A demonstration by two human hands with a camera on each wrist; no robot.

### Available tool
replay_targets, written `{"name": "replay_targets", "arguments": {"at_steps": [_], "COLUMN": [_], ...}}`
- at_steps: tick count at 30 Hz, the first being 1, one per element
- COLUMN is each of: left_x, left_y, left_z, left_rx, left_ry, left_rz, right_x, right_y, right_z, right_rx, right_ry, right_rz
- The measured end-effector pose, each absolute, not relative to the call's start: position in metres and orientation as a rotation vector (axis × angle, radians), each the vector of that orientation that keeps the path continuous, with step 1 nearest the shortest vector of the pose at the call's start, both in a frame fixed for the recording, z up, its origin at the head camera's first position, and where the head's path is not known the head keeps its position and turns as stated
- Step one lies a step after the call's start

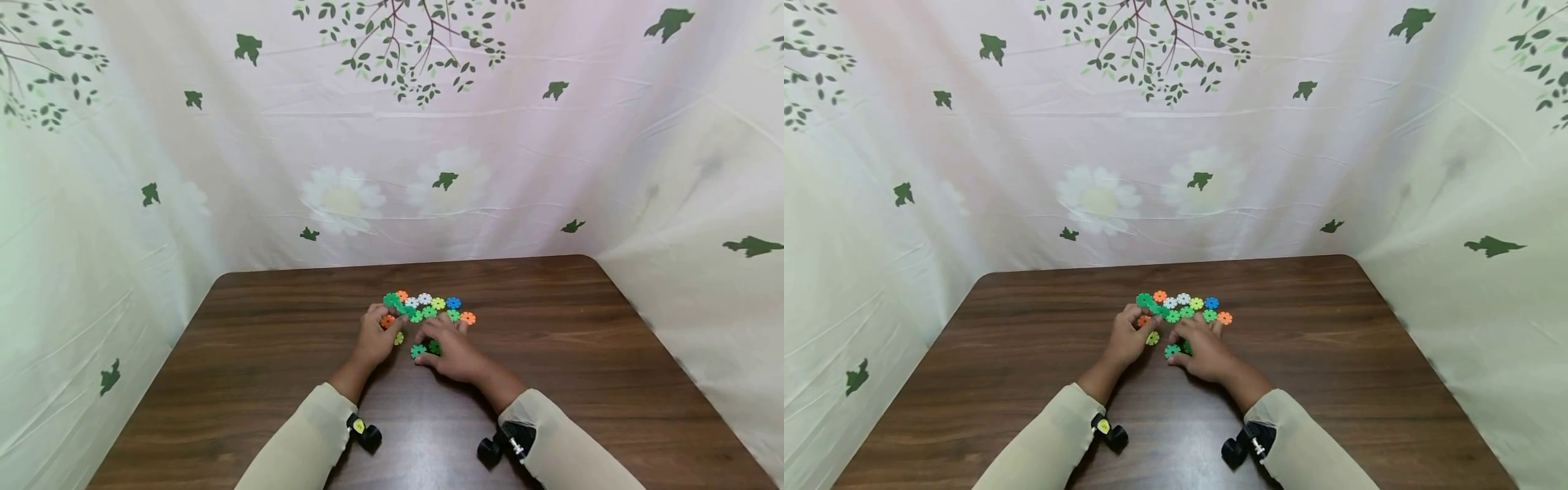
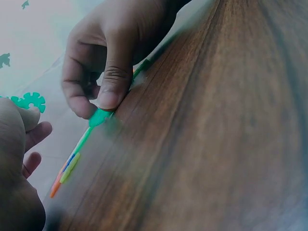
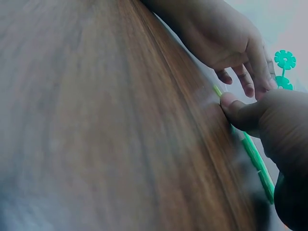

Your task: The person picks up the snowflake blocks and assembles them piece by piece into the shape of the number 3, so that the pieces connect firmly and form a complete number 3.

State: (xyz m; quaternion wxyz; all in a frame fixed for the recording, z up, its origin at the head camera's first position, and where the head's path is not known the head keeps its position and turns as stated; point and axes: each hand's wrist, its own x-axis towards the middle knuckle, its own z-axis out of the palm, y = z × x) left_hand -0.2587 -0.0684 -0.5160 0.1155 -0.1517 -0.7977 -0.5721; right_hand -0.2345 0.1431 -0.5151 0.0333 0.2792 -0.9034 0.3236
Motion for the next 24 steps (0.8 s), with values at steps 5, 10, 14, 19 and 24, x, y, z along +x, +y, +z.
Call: {"name": "replay_targets", "arguments": {"at_steps": [5,10,14,19,24], "left_x": [-0.2586,-0.2596,-0.2593,-0.2573,-0.2572], "left_y": [-0.0693,-0.0694,-0.0688,-0.0684,-0.0681], "left_z": [-0.5173,-0.518,-0.5174,-0.5158,-0.5162], "left_rx": [-0.464,-0.476,-0.48,-0.464,-0.464], "left_ry": [-2.33,-2.302,-2.303,-2.324,-2.316], "left_rz": [-1.692,-1.695,-1.675,-1.672,-1.668], "right_x": [-0.2322,-0.2316,-0.233,-0.2353,-0.2346], "right_y": [0.1419,0.1415,0.1407,0.1401,0.1394], "right_z": [-0.5132,-0.5144,-0.5159,-0.5168,-0.5158], "right_rx": [0.853,0.857,0.805,0.729,0.627], "right_ry": [-2.762,-2.674,-2.561,-2.479,-2.489], "right_rz": [1.065,1.094,1.156,1.223,1.371]}}
